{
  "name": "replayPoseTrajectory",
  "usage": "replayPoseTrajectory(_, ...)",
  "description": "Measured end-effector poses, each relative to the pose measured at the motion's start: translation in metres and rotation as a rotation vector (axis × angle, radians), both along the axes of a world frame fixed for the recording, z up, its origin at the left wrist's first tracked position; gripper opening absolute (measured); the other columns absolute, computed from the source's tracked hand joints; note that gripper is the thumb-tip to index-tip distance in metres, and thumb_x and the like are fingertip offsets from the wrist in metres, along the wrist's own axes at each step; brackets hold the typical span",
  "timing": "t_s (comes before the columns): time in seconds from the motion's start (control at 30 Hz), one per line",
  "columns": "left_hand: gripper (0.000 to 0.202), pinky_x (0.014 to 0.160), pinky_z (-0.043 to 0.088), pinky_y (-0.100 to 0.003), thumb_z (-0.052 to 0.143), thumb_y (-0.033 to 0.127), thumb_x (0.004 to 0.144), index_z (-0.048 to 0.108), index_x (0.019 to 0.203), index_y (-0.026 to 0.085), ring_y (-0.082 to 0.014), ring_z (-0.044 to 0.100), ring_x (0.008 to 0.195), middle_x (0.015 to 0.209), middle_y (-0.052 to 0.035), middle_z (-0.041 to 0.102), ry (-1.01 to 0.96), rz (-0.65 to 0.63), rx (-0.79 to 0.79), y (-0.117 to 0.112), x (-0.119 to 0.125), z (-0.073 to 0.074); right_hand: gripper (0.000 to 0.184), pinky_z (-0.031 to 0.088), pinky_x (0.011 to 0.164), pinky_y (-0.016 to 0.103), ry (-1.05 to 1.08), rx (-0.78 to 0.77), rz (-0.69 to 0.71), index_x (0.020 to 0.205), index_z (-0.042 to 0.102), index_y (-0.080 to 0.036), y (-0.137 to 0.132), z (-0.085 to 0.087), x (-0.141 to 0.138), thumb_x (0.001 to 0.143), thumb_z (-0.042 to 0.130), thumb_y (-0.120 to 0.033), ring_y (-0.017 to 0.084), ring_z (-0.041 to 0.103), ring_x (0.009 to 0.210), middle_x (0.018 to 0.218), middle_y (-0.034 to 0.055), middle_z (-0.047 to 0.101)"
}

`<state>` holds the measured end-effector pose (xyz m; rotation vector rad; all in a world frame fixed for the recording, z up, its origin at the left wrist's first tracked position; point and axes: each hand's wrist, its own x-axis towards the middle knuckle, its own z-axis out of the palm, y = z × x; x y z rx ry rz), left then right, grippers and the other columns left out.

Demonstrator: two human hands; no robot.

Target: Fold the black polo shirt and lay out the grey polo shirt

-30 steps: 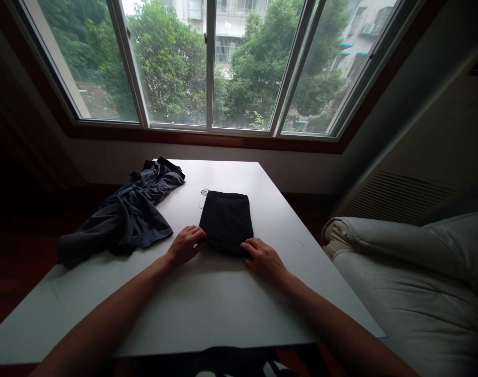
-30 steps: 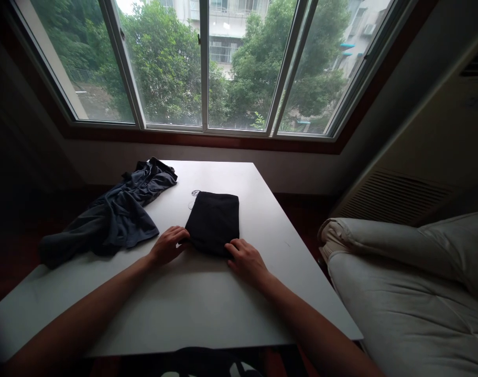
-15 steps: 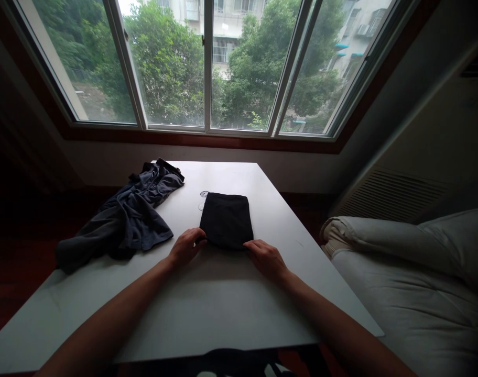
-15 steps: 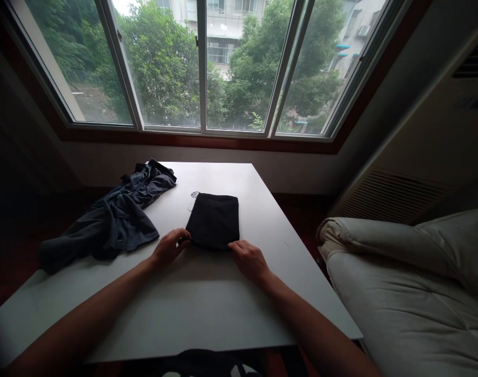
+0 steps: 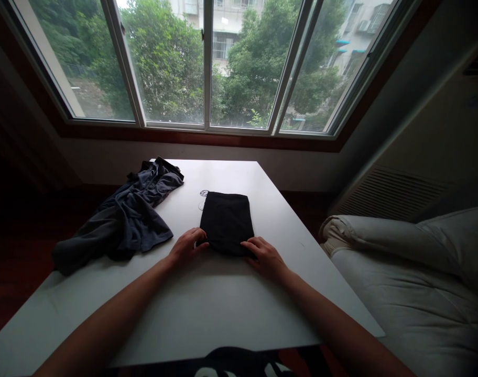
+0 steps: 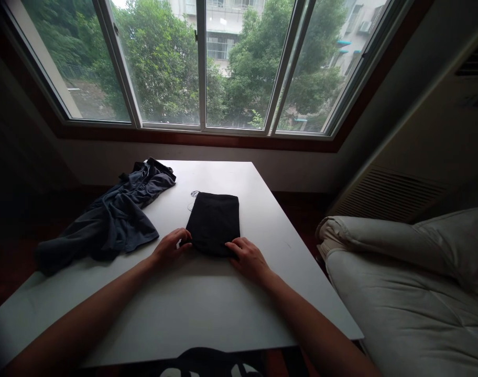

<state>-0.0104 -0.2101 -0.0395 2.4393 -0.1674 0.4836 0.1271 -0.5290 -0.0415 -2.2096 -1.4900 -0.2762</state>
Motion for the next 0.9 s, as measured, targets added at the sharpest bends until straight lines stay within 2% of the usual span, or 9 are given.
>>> replayPoseTrajectory(0.37, 0.016, 0.088, 0.05, -0.033, 0.061, 0.036, 0.098, 0.06, 0.09, 0.023, -0.0211, 0.063, 0.096, 0.104, -0.0043, 0.067, 0.021, -0.042, 0.002, 0.0, -0.007, 0.004, 0.055, 0.058, 0.096, 0.044, -0.002, -0.037, -0.015, 0.143, 0.058, -0.029, 0.003, -0.002, -0.002, 0.09, 0.071, -0.019, 0.027, 0.062, 0.112, 0.123, 0.0091, 0.064)
replayPoseTrajectory(0.57, 0.008, 0.093, 0.052, -0.037, 0.066, 0.028, 0.093, 0.063, 0.099, 0.023, -0.023, 0.062, 0.104, 0.11, -0.006, 0.067, 0.034, -0.047, 0.021, -0.002, -0.011, 0.01, 0.066, 0.059, 0.096, 0.045, 0.012, -0.018, 0.002, 0.149, 0.053, -0.032, 0.001, -0.002, 0.0, 0.088, 0.071, -0.017, 0.028, 0.062, 0.114, 0.124, 0.0088, 0.063)
replayPoseTrajectory(0.67, 0.028, 0.104, 0.05, -0.04, 0.073, 0.018, 0.084, 0.065, 0.11, 0.024, -0.0252, 0.059, 0.117, 0.123, -0.0072, 0.066, 0.004, -0.132, 0.093, -0.004, -0.012, 0.01, 0.072, 0.059, 0.096, 0.046, 0.018, 0.0, 0.01, 0.151, 0.052, -0.034, 0.001, -0.004, 0.001, 0.085, 0.072, -0.013, 0.028, 0.062, 0.114, 0.125, 0.0087, 0.063)
replayPoseTrajectory(0.73, 0.038, 0.11, 0.048, -0.043, 0.073, 0.011, 0.08, 0.066, 0.115, 0.025, -0.0267, 0.057, 0.124, 0.131, -0.0077, 0.064, -0.01, -0.145, 0.151, -0.005, -0.011, 0.009, 0.073, 0.06, 0.096, 0.046, 0.014, 0.006, 0.013, 0.151, 0.053, -0.033, 0.002, -0.005, 0.002, 0.084, 0.071, -0.01, 0.028, 0.062, 0.114, 0.124, 0.0089, 0.064)
replayPoseTrajectory(0.9, 0.055, 0.118, 0.044, -0.048, 0.065, -0.001, 0.078, 0.067, 0.126, 0.027, -0.0279, 0.05, 0.139, 0.143, -0.0061, 0.063, -0.044, -0.132, 0.239, -0.003, -0.006, -0.001, 0.062, 0.061, 0.095, 0.043, -0.011, 0.021, 0.037, 0.143, 0.062, -0.033, -0.002, -0.002, 0.002, 0.089, 0.06, -0.004, 0.025, 0.065, 0.113, 0.124, 0.0077, 0.068)
